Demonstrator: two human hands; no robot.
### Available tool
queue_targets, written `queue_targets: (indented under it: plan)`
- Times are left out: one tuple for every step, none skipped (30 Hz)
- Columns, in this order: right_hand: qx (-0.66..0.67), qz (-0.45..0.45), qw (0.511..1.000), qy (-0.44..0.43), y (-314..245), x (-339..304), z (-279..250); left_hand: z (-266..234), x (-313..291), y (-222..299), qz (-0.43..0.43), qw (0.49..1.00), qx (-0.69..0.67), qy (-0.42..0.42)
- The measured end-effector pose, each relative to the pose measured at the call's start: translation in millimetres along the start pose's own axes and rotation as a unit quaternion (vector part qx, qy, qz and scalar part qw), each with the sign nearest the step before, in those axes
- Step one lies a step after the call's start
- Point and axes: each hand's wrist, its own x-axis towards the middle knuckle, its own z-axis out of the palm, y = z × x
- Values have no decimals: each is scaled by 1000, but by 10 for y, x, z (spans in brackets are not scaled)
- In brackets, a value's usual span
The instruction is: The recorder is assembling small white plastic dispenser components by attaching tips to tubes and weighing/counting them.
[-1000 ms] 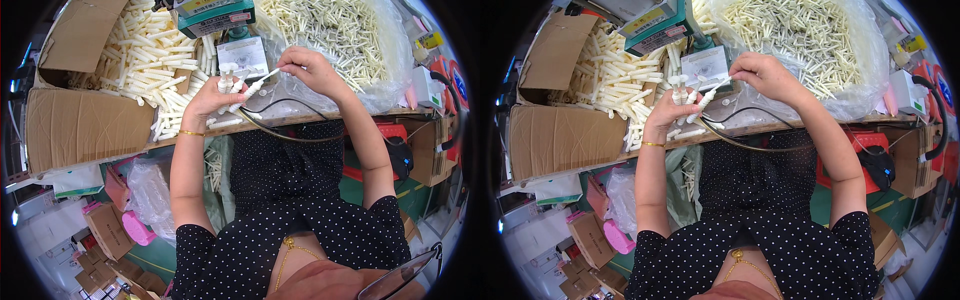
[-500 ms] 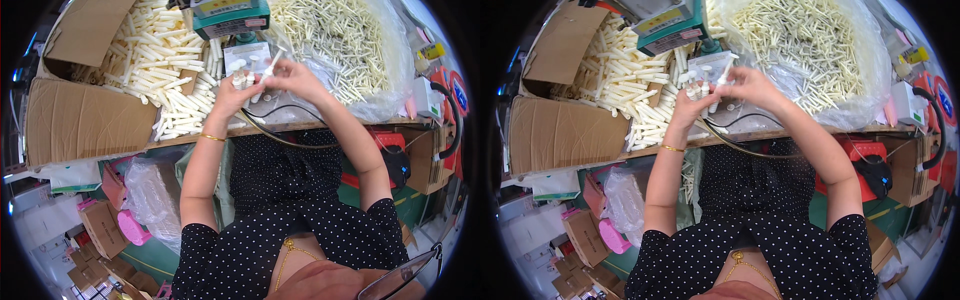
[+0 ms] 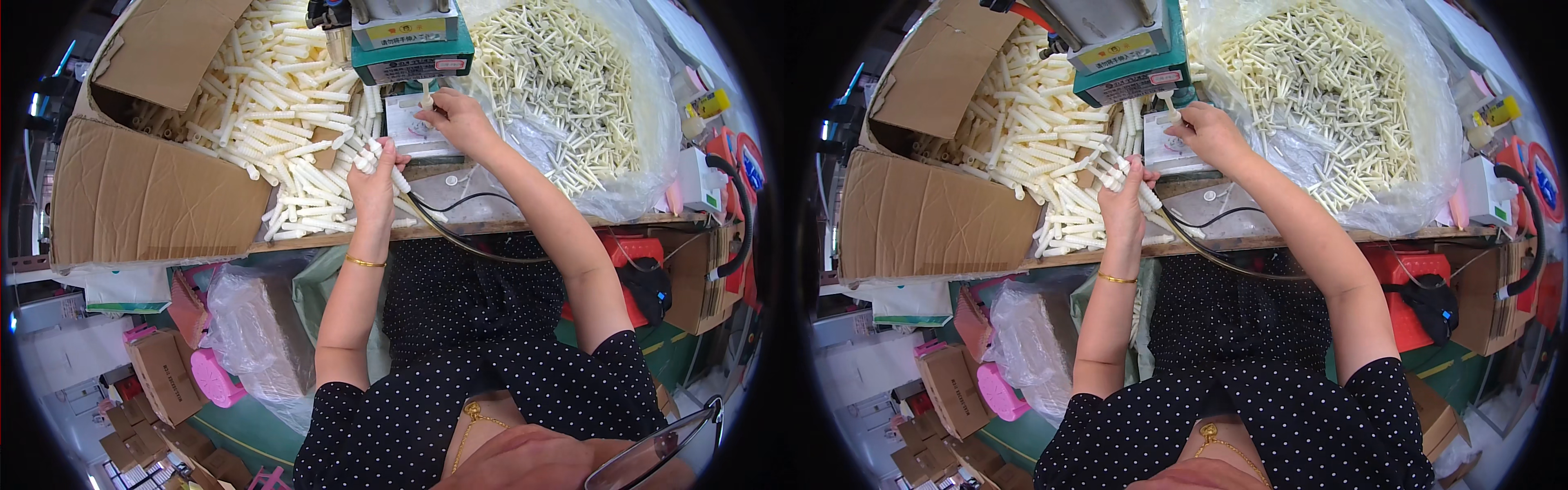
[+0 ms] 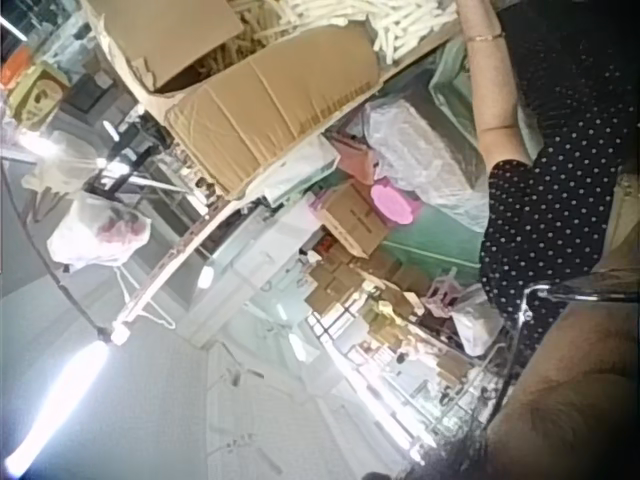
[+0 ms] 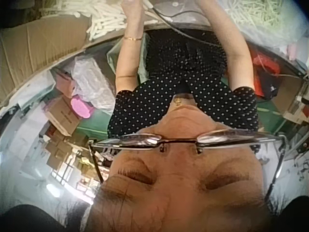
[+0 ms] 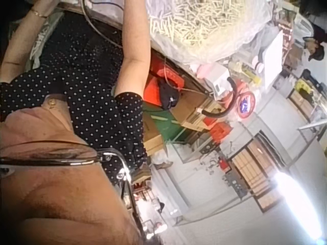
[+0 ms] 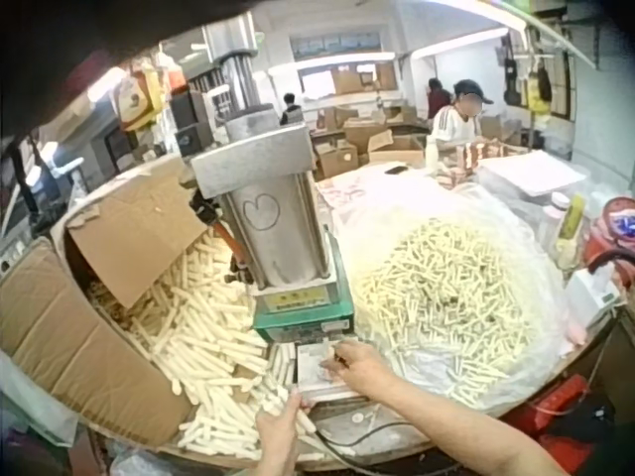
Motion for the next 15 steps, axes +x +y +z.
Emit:
queue_targets:
  plan:
    - [-11,9,1000,-5,-8,14,-1,-4,-9,2,-2,1000,-1,4]
    - [-12,8,1000,-6,-18,23,-5,-6,-16,0,-4,1000,-2,7]
    - [-5,8,1000,-14,-38,26,-7,-12,-27,3,-3,1000,-3,8]
    - [2,8,1000,-23,-48,32,-8,-17,-37,6,-5,1000,-14,7]
    - [2,7,1000,-23,-31,38,6,-17,-42,9,-6,1000,-25,6]
    - [21,-3,1000,-10,-10,37,16,-4,-49,1,-7,1000,-26,6]
    - [40,-13,999,2,2,36,17,13,-58,-8,-8,1000,-24,-2]
    - [39,-13,999,2,7,34,4,27,-67,-12,-9,1000,-22,-9]
    - [26,2,1000,-10,-21,29,-19,32,-77,-24,-11,1000,-24,-8]
    - [13,17,1000,-23,-34,23,-27,40,-91,-26,-14,999,-24,-16]
    - [12,17,999,-25,-20,26,-16,42,-100,-34,-17,999,-24,-24]
    - [14,16,999,-28,-11,34,-19,46,-116,-36,-16,999,-24,-24]
    - [15,15,999,-32,-5,34,-21,47,-132,-41,-18,999,-22,-22]
    - [15,16,999,-32,-5,22,-22,49,-152,-46,-19,999,-20,-20]
    - [19,14,999,-30,-10,22,-12,48,-167,-40,-18,999,-18,-18]
